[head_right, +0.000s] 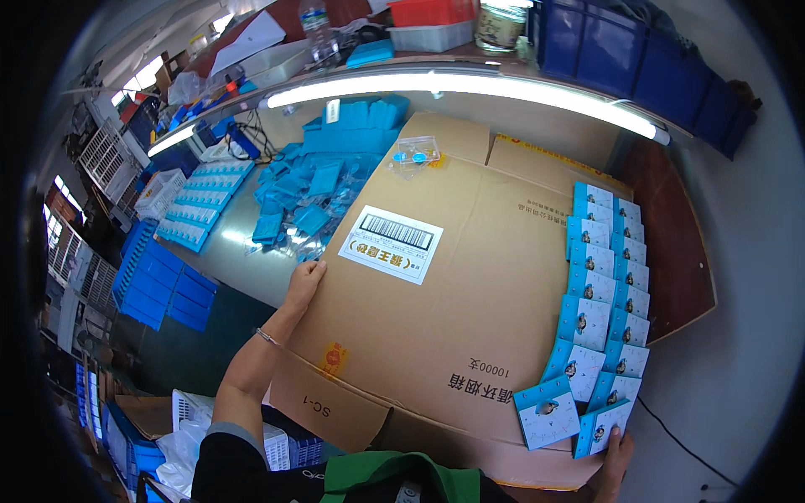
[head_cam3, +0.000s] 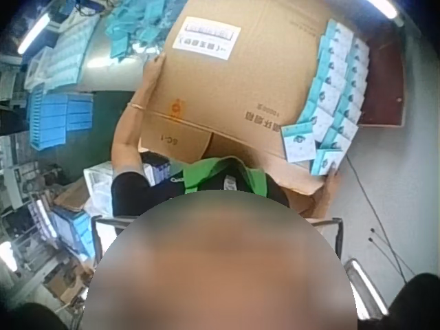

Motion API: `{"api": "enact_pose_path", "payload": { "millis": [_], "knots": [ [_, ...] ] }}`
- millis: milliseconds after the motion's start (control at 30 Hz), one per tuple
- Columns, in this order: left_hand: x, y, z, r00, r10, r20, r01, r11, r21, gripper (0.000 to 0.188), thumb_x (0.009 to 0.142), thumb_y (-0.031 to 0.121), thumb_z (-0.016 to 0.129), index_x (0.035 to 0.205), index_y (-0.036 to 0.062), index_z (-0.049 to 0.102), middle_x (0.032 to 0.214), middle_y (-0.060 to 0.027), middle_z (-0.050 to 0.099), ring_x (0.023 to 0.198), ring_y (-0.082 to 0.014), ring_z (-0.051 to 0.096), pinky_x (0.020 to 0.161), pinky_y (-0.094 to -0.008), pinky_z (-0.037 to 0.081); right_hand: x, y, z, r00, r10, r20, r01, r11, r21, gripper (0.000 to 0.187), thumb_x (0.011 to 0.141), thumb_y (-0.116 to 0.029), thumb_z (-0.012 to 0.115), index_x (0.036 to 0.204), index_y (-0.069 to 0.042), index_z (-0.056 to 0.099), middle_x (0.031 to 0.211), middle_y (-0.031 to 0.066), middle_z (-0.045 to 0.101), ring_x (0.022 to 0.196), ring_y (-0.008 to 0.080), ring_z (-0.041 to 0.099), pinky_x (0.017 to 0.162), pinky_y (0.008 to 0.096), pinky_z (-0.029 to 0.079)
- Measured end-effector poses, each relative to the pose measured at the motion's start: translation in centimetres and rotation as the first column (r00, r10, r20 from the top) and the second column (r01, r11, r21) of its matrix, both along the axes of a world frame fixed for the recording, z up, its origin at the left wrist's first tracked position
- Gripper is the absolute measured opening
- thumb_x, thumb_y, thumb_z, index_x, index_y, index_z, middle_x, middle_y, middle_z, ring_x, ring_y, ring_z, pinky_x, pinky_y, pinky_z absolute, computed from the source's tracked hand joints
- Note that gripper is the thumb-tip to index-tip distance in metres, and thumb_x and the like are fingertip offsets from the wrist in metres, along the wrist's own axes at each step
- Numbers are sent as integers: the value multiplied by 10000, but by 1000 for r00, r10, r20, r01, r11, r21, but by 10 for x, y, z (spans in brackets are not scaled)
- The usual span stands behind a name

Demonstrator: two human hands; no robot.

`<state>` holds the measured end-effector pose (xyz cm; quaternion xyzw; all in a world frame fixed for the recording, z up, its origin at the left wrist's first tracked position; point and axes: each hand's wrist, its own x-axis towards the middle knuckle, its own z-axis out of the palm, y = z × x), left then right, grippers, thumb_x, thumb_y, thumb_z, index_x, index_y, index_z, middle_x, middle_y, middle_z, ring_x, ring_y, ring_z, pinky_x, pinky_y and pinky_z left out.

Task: Assembling analog panel meters by attaching components and covers.

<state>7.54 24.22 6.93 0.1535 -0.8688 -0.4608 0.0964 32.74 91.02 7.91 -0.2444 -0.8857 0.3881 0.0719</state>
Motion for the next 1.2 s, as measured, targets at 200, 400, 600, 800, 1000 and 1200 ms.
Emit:
{"api": "enact_pose_path", "payload": {
  "millis": [200, 400, 600, 800, 1000, 1200],
  "knots": [
    [27, 16, 0, 997, 61, -47, -62, 997, -34, 365, 881, 301, 542, 828, -51, 620, 731, -155, 635, 658, -214, 598, 617, -334, 448, -8, -6, 4, 993, 61, -103, -67, 996, -61, 510, 906, -425, 493, 757, 59, 554, 647, 75, 545, 613, 122, 444, 510, 327, 351],
    [118, 5, -3, 973, 205, -109, -210, 977, -38, 375, 882, 309, 538, 887, -54, 631, 791, -169, 647, 723, -245, 617, 664, -345, 464, -30, 41, -38, 973, 187, -135, -183, 982, 43, 506, 887, -415, 519, 794, 80, 560, 620, 88, 545, 581, 138, 443, 521, 345, 376],
    [260, -59, 7, 883, 457, -102, -458, 889, 15, 351, 887, 281, 541, 947, -52, 635, 869, -149, 653, 804, -194, 600, 724, -313, 456, -83, -10, -9, 870, 465, -165, -450, 885, 118, 602, 852, -518, 519, 829, 80, 586, 680, 83, 567, 669, 149, 503, 604, 348, 420],
    [402, -146, -49, 706, 693, -148, -670, 721, 179, 326, 901, 258, 549, 901, -56, 635, 797, -42, 616, 732, -104, 511, 666, -270, 423, -138, -153, -6, 758, 650, -52, -648, 760, 55, 650, 809, -572, 546, 800, 77, 587, 650, 111, 572, 645, 150, 525, 581, 345, 425],
    [503, -207, -42, 586, 798, -142, -750, 601, 276, 290, 908, 258, 548, 843, -14, 627, 769, -7, 590, 707, -78, 483, 650, -248, 410, -203, -291, -21, 580, 814, -40, -813, 581, 25, 668, 787, -598, 565, 797, 67, 621, 668, 185, 608, 642, 257, 604, 597, 382, 449],
    [557, -248, -12, 431, 878, -207, -821, 477, 314, 296, 912, 266, 528, 897, -15, 618, 872, -43, 614, 781, -125, 522, 704, -264, 431, -252, -443, -59, 411, 909, -73, -911, 407, -61, 675, 773, -618, 565, 843, 48, 645, 732, 203, 633, 699, 299, 633, 639, 389, 474]
  ]
}}
